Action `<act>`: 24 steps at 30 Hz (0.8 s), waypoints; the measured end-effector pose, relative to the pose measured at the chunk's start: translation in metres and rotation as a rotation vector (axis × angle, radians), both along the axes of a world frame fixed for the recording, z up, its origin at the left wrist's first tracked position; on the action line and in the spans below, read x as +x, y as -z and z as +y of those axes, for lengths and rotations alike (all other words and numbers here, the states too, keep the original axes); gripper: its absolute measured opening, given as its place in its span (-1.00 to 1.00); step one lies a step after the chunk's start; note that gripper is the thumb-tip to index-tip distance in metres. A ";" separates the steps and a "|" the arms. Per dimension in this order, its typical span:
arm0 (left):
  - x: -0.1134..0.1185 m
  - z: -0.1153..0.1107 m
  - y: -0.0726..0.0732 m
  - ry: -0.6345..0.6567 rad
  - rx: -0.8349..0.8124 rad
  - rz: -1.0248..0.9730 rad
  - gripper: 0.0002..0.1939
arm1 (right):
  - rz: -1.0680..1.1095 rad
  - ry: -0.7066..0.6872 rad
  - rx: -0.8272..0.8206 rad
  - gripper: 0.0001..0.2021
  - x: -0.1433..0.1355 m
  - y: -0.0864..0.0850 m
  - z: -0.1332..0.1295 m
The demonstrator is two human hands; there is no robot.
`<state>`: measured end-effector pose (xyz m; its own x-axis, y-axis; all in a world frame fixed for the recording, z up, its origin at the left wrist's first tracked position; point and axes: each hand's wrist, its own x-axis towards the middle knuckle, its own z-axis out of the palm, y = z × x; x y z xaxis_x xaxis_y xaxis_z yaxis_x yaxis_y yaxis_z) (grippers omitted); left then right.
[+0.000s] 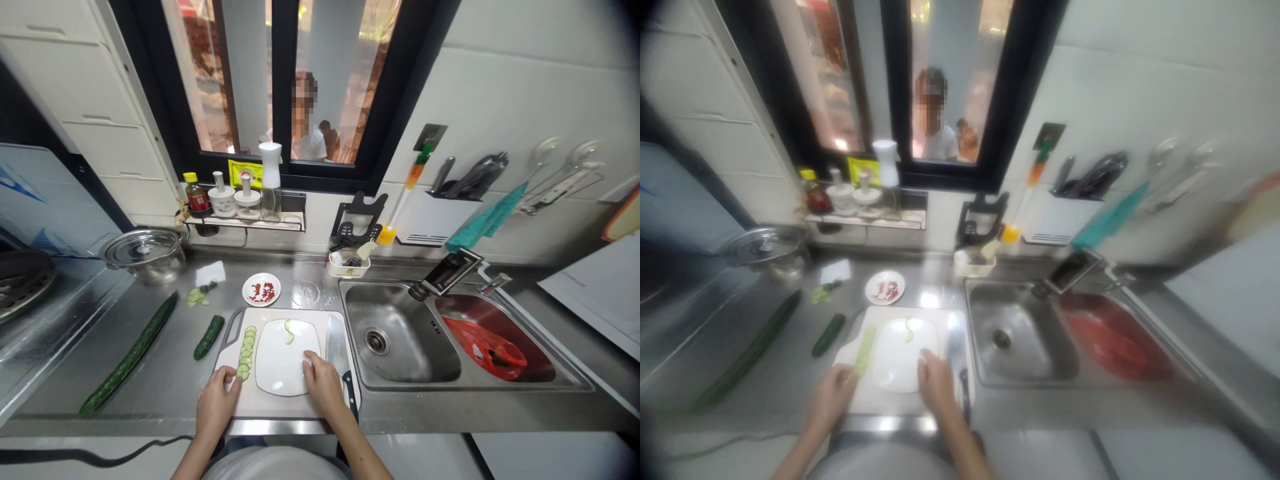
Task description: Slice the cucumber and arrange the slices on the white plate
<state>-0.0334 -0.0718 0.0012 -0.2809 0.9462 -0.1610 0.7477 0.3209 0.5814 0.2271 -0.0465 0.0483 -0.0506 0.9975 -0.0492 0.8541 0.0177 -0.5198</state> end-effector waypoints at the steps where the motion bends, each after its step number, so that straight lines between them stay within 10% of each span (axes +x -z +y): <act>1: 0.000 0.001 0.002 0.003 0.022 -0.017 -0.77 | -0.004 0.003 -0.004 -0.60 0.000 0.000 -0.001; 24: 0.005 0.026 -0.039 -0.116 0.248 -0.586 -0.55 | 0.073 0.007 0.040 -0.59 -0.003 -0.007 0.008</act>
<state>-0.0286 -0.0455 0.0406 -0.3150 0.9439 -0.0992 0.2523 0.1840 0.9500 0.2243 -0.0390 0.0554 -0.0459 0.9989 -0.0056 0.8141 0.0342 -0.5797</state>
